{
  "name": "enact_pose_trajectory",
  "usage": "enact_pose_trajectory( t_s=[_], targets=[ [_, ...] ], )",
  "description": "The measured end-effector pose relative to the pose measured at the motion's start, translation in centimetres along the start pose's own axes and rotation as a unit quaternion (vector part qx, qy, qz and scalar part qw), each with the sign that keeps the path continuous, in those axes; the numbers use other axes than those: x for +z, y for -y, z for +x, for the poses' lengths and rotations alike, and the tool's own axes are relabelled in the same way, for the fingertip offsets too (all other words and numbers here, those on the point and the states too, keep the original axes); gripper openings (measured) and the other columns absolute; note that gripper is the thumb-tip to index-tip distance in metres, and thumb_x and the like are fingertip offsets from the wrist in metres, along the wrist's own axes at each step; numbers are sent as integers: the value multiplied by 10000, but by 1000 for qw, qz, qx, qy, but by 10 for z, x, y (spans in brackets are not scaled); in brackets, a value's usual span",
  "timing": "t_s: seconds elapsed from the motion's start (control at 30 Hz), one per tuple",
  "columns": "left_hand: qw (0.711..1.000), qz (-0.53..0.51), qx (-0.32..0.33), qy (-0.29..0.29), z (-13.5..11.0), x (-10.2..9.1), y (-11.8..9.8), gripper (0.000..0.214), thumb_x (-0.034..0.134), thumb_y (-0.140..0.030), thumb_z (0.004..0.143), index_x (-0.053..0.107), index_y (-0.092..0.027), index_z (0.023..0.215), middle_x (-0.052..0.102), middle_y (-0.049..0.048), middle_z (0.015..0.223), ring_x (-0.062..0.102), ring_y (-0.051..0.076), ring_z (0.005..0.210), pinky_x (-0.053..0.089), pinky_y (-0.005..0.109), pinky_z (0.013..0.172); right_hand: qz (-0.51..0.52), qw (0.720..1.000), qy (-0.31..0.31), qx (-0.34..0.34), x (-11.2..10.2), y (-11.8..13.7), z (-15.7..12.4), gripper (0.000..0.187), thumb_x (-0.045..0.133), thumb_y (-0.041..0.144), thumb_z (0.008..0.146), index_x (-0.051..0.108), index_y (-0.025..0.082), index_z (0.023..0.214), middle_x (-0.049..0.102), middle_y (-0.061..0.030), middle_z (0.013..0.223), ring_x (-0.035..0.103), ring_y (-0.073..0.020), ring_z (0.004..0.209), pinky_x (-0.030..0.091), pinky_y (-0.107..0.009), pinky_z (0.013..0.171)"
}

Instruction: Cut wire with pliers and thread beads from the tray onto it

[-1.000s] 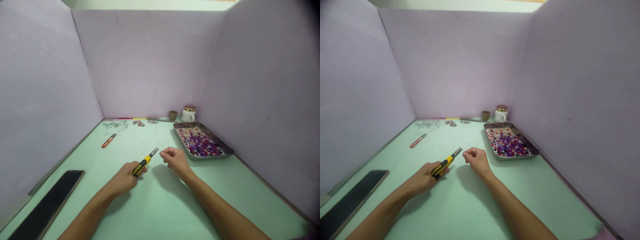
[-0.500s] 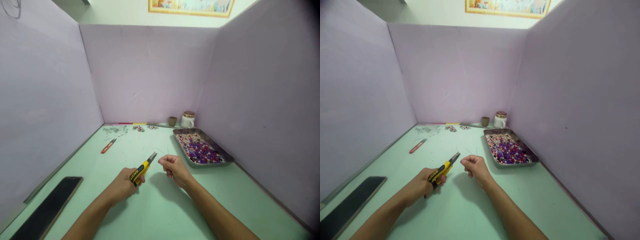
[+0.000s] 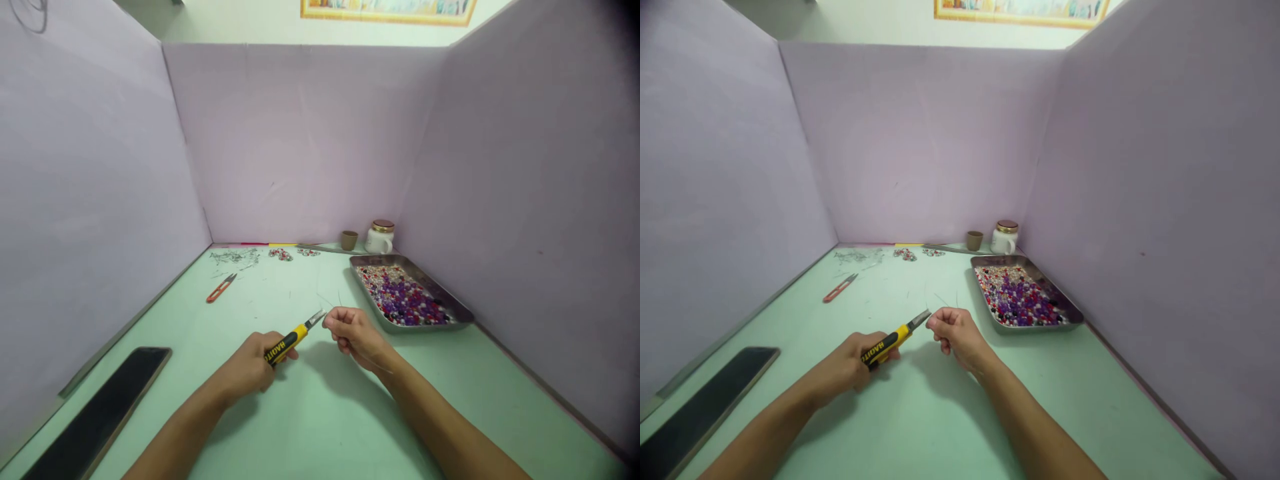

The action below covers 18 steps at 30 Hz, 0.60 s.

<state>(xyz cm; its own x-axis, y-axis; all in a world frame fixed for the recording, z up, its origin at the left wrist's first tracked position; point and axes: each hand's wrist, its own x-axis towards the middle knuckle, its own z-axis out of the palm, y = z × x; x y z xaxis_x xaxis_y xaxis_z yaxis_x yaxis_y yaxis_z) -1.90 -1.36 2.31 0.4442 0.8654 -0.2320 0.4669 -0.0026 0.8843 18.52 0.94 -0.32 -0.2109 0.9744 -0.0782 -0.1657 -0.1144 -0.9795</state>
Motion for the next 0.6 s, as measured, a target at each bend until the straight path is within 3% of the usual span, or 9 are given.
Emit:
enact_pose_trajectory(
  t_s=[0.33, 0.6],
  targets=[
    [999, -40, 6, 6, 2, -11, 11, 388, 398, -37, 397, 589, -158, 712, 450, -17, 646, 339, 122, 604, 237, 234, 527, -22, 999, 42, 23, -7, 9, -4, 198, 643, 297, 592, 519, 143, 587, 405, 77, 414, 280, -13, 324, 161, -158, 314],
    [983, -161, 12, -84, 3, -23, 11, 368, 401, -14, 399, 561, -144, 705, 493, 4, 777, 433, 121, 621, 327, 247, 570, -45, 997, 66, 24, -14, 13, -6, 167, 636, 271, 599, 534, 140, 585, 426, 65, 424, 299, -20, 343, 196, -164, 329]
  ],
)
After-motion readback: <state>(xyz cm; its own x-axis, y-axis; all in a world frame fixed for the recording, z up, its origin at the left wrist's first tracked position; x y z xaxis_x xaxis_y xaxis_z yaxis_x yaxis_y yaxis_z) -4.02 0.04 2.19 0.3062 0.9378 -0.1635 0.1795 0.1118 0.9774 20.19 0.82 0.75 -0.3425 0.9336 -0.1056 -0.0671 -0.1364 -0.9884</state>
